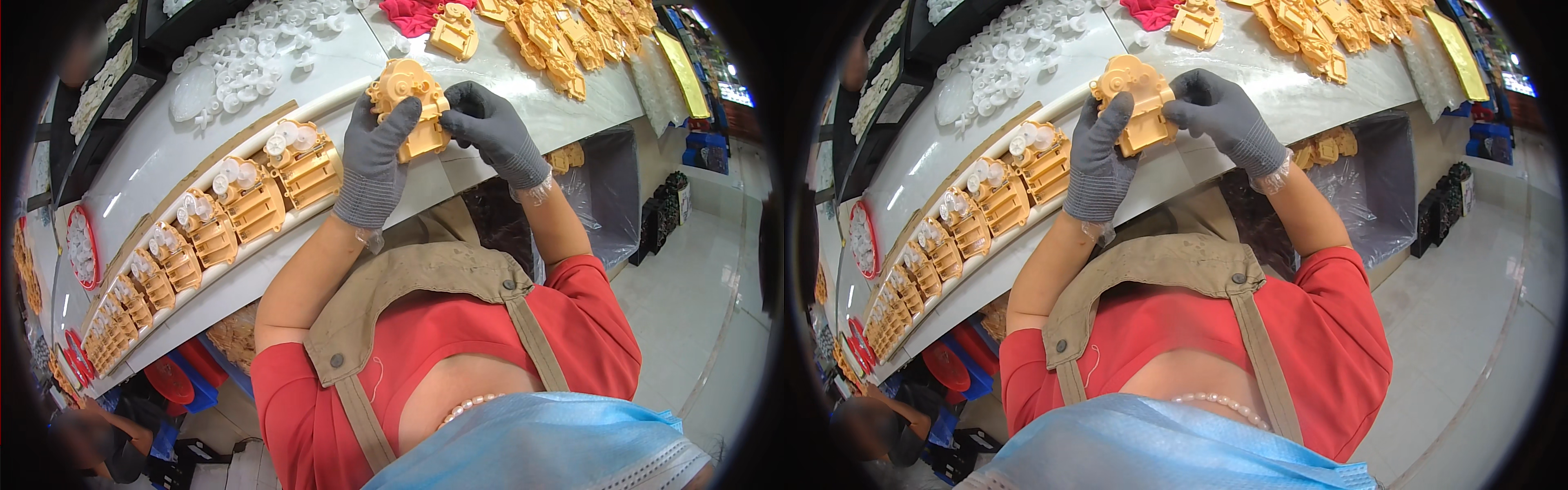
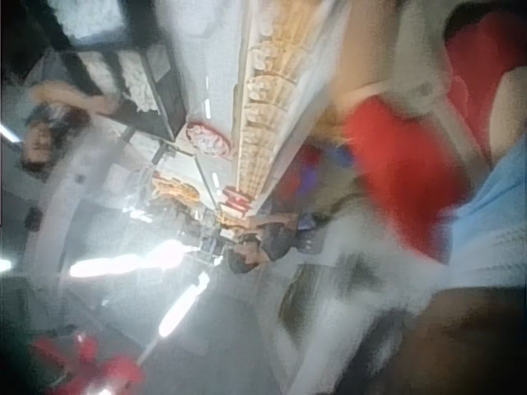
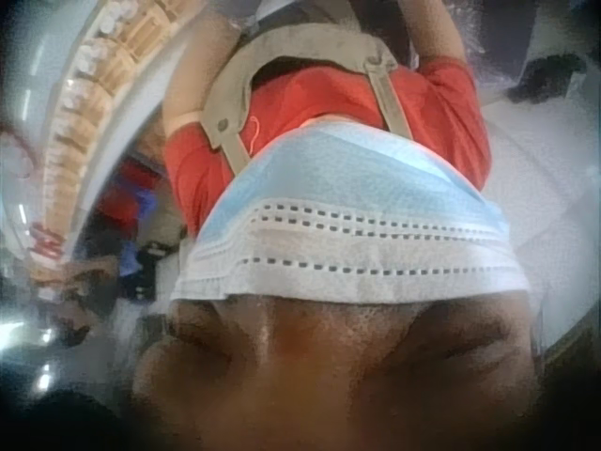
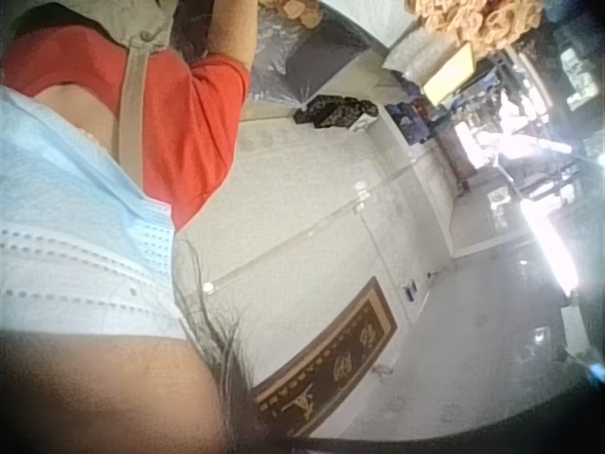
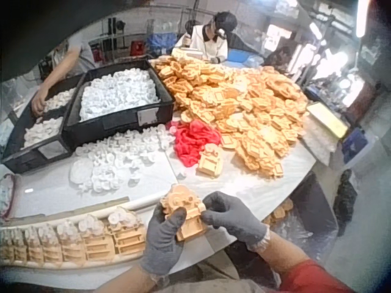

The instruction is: Assembling small plastic components into toy vehicle chassis at a factory workbench.

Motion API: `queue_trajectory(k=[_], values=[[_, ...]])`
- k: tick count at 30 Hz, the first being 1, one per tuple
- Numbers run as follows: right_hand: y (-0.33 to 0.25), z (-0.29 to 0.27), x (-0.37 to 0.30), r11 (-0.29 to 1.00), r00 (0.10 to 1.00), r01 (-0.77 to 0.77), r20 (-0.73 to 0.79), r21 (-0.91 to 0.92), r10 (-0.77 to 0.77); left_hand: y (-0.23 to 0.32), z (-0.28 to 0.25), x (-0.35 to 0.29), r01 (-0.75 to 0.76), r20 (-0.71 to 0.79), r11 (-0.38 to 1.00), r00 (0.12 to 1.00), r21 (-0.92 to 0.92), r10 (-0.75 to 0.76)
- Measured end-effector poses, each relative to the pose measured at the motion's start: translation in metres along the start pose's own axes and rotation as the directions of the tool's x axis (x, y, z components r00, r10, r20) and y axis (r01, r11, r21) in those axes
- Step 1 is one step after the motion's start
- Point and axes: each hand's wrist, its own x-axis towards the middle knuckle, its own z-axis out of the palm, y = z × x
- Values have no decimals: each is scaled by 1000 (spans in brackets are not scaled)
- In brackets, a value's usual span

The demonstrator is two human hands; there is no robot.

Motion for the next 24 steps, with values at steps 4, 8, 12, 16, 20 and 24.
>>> queue_trajectory(k=[4, 8, 12, 16, 20, 24], values=[[-4, -4, 0, 1000, 1000, -2, -1, 12, 2, -3, -3, 2, -71, -42, 997, 997, 14, 71], [3, -4, 0, 995, 995, 93, -23, -46, -94, -5, -1, 2, -87, -42, 994, 995, 63, 90], [11, 10, 14, 839, 785, 511, -297, -187, -544, -7, 4, 1, -183, 59, 951, 983, 248, 174], [-4, 27, 13, 779, 744, 569, -239, -264, -624, -12, 7, -5, -281, 168, 848, 959, 448, 229], [-12, 31, 8, 777, 705, 582, -328, -240, -629, -9, 13, -12, -321, 194, 840, 946, 437, 261], [-16, 36, 2, 750, 668, 645, -370, -145, -646, -8, 19, -24, -409, 220, 738, 912, 537, 346]])
